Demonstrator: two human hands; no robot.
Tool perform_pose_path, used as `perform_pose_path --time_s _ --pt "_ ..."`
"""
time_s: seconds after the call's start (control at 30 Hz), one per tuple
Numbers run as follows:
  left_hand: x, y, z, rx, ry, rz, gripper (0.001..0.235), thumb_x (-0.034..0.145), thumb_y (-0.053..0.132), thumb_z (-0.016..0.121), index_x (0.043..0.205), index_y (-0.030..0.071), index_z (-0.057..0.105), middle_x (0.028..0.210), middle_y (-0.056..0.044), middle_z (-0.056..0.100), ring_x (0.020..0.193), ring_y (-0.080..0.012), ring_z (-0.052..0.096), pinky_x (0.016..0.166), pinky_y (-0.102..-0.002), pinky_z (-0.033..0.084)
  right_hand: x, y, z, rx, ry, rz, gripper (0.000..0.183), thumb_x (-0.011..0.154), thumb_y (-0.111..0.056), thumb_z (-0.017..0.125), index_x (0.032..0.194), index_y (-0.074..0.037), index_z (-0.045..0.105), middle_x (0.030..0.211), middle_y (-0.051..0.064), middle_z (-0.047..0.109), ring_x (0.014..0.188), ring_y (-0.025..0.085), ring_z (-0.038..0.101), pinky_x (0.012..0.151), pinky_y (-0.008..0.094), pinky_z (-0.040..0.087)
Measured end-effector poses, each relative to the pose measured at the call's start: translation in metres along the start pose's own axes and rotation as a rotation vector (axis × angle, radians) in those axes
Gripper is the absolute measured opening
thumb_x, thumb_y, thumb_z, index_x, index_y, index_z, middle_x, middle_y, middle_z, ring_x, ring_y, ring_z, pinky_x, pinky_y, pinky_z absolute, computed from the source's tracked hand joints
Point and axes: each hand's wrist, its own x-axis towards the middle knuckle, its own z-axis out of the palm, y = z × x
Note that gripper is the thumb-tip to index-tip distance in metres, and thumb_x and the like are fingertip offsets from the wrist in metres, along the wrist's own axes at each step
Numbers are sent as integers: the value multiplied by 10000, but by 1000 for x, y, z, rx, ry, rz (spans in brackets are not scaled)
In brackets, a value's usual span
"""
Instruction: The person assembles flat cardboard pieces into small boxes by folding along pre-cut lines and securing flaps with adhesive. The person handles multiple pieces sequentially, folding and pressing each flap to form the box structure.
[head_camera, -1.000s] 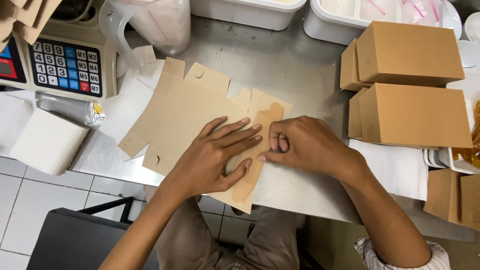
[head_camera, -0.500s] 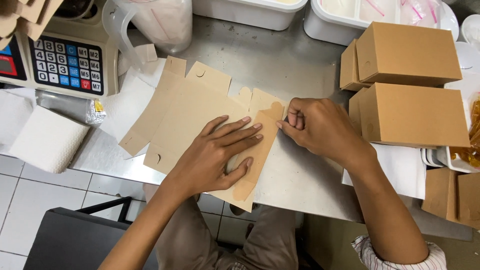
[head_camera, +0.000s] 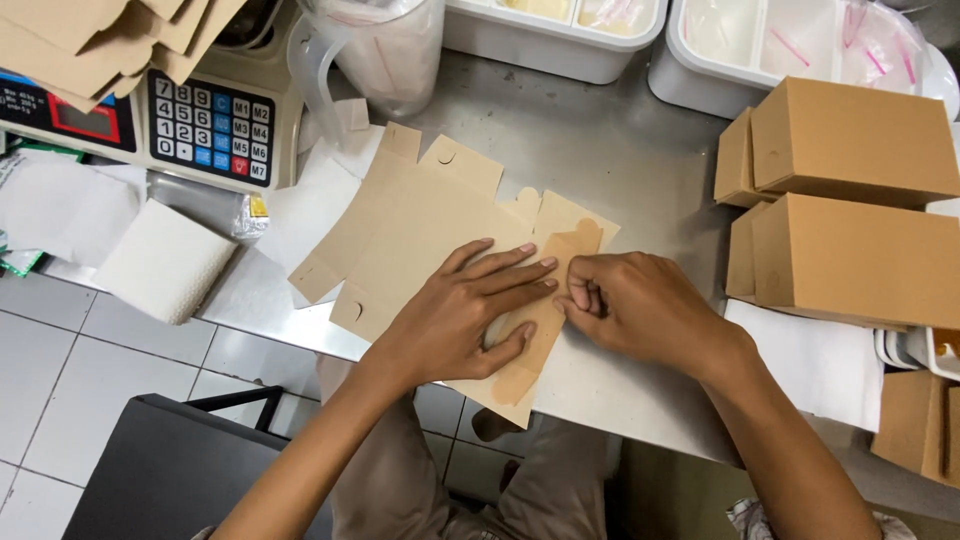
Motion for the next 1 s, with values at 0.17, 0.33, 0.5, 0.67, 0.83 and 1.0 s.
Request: perform_pose_path --time_s 0.17,0.33,0.5,0.67,0.83,1.0 --pt "2 2 -3 -1 -13 -11 416 928 287 611 1295 127 726 1367 -123 711 1385 -305 580 1211 -549 311 -2 -10 -1 -4 -87 -24 186 852 -121 732 693 -107 635 595 84 690 584 260 689 547 386 530" --pt "0 -1 0 1 -10 -17 423 924 292 614 1301 133 722 1370 -120 710 1385 -301 582 1214 -551 314 -3 -17 1 -7 -164 -38 177 843 -137 738 691 -118 649 606 67 711 590 247 702 552 373 533" --pt "-2 -3 4 3 -8 0 436 899 277 630 1301 133 719 1389 -107 700 1396 -294 573 1218 -540 316 -7 -24 11 -21 -260 -102 153 829 -200 783 731 -148 678 640 45 733 620 242 726 553 366 562" --pt "-3 -2 3 -4 -6 -3 436 904 268 625 1306 127 717 1392 -118 696 1398 -302 572 1215 -545 317 -9 -27 9 -31 -250 -122 155 848 -214 782 747 -149 684 652 51 739 623 235 733 549 358 565" --pt "-3 -2 3 3 -11 3 438 904 277 623 1306 129 715 1396 -117 694 1401 -299 570 1216 -543 316 -8 -26 10 -26 -247 -139 154 846 -217 782 749 -147 684 652 53 735 619 237 730 544 362 564" --pt "-3 -1 2 16 -7 5 436 915 275 613 1314 128 709 1393 -113 696 1396 -303 573 1214 -543 320 -7 -22 7 -12 -239 -140 136 835 -181 772 740 -133 688 645 57 727 644 238 732 568 361 570"
